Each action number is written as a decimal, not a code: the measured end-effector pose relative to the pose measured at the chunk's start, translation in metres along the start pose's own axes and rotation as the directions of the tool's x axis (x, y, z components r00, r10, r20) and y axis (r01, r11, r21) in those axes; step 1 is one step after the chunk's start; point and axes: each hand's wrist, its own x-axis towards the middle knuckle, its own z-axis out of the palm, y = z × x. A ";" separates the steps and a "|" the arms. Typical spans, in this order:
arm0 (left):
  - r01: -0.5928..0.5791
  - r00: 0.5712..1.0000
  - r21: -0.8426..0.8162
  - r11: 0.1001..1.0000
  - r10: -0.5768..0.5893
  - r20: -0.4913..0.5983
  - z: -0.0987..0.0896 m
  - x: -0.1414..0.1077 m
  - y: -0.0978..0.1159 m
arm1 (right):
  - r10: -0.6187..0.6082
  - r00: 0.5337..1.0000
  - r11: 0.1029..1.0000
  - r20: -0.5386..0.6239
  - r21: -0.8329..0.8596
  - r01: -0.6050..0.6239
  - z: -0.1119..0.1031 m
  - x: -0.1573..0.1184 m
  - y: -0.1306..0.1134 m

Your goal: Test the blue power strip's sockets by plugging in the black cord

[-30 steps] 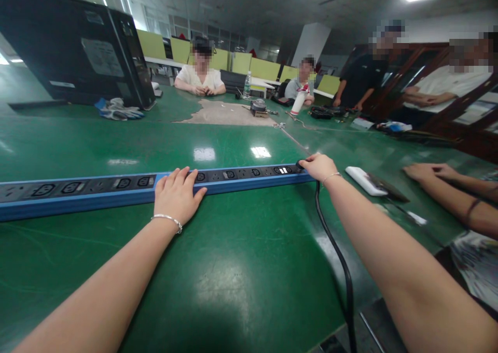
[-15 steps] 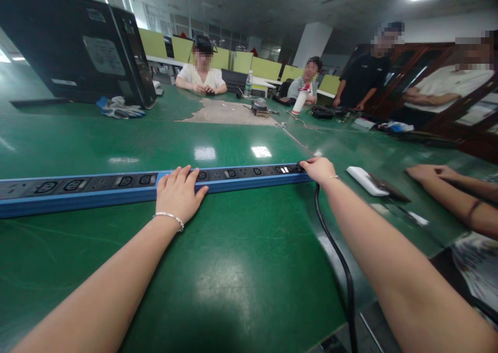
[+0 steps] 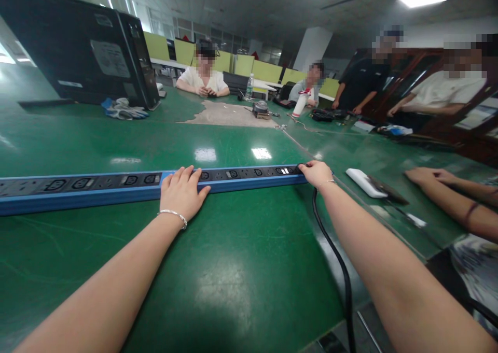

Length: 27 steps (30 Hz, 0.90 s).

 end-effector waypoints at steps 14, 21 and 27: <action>-0.001 1.000 0.001 1.000 0.001 0.010 -0.002 0.000 0.000 | -0.123 0.991 0.967 -0.061 0.218 0.133 -0.046 -0.019 -0.042; 0.004 1.000 0.001 1.000 -0.004 0.020 -0.004 0.001 0.000 | -0.201 0.979 0.975 0.043 0.109 0.195 -0.010 -0.045 -0.079; 0.007 1.000 -0.011 1.000 -0.007 0.017 -0.003 0.000 0.001 | -0.174 0.984 0.984 0.047 0.030 0.173 -0.006 -0.047 -0.085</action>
